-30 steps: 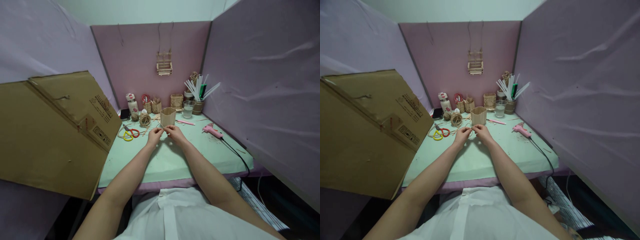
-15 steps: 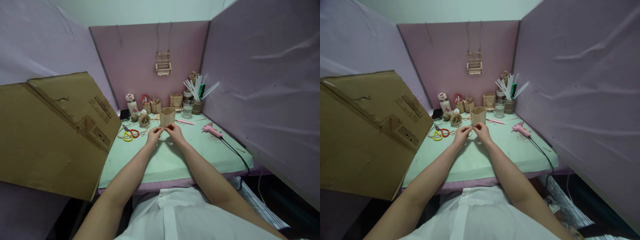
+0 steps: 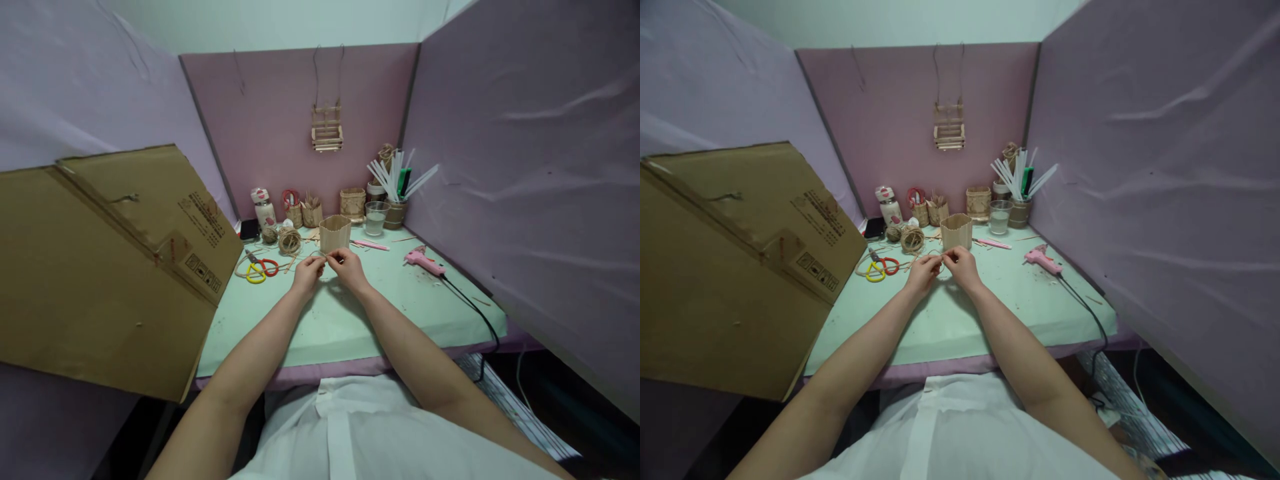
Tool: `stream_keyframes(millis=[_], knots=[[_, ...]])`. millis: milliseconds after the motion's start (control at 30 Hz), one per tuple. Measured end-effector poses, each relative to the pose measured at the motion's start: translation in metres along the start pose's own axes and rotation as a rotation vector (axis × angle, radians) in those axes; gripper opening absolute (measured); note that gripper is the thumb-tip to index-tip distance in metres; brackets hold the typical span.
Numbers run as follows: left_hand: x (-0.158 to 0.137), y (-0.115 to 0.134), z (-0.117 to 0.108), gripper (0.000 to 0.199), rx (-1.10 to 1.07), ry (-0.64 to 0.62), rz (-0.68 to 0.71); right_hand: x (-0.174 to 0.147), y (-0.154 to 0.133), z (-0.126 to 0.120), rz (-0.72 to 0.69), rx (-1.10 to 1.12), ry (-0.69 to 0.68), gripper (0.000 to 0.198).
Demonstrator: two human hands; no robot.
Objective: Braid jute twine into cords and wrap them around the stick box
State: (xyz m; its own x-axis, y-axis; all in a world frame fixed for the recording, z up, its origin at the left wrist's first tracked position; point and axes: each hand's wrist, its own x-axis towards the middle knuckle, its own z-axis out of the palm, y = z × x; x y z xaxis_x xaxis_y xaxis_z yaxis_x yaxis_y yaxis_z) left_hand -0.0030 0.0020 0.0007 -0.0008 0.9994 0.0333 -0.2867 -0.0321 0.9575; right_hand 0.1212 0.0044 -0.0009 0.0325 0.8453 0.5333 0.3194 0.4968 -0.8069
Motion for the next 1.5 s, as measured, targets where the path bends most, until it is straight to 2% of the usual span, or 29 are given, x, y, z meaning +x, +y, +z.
stream_keyframes(millis=[100, 167, 200, 267, 367, 467, 667, 733, 933, 1267, 1333, 1500], knots=[[0.001, 0.008, -0.006, 0.019, -0.191, -0.117, -0.329, -0.004, -0.008, 0.001, -0.079, 0.011, -0.046, 0.014], [0.001, 0.013, -0.01, 0.019, -0.248, -0.178, -0.446, -0.006, -0.012, 0.001, -0.092, 0.044, -0.07, 0.014], [0.0, 0.014, -0.01, 0.018, -0.256, -0.192, -0.456, -0.006, -0.013, 0.002, -0.079, 0.066, -0.067, 0.015], [-0.002, 0.014, -0.009, 0.015, -0.229, -0.181, -0.388, -0.004, -0.012, 0.002, -0.007, 0.12, -0.043, 0.017], [-0.003, 0.007, -0.005, 0.019, -0.111, -0.109, -0.148, 0.0, -0.007, 0.002, 0.147, 0.219, -0.055, 0.02], [-0.002, 0.001, -0.003, 0.023, 0.05, -0.095, 0.052, 0.002, -0.004, 0.0, 0.228, 0.292, -0.09, 0.022], [-0.005, -0.001, -0.003, 0.018, 0.557, -0.113, 0.257, 0.001, -0.002, -0.001, 0.284, 0.296, -0.06, 0.021], [-0.007, -0.001, -0.002, 0.019, 0.657, -0.109, 0.297, 0.001, -0.001, 0.001, 0.312, 0.284, -0.038, 0.021], [-0.013, -0.005, 0.002, 0.015, 0.75, -0.135, 0.367, 0.006, 0.01, 0.002, 0.418, 0.304, 0.082, 0.022], [-0.025, -0.004, 0.013, 0.017, 0.764, -0.212, 0.362, 0.008, 0.023, 0.009, 0.384, 0.123, 0.32, 0.013], [-0.024, -0.005, 0.013, 0.017, 0.719, -0.214, 0.346, 0.008, 0.02, 0.006, 0.38, 0.149, 0.31, 0.013], [-0.021, -0.007, 0.014, 0.021, 0.513, -0.19, 0.21, 0.012, 0.009, -0.006, 0.305, 0.376, 0.123, 0.02]])
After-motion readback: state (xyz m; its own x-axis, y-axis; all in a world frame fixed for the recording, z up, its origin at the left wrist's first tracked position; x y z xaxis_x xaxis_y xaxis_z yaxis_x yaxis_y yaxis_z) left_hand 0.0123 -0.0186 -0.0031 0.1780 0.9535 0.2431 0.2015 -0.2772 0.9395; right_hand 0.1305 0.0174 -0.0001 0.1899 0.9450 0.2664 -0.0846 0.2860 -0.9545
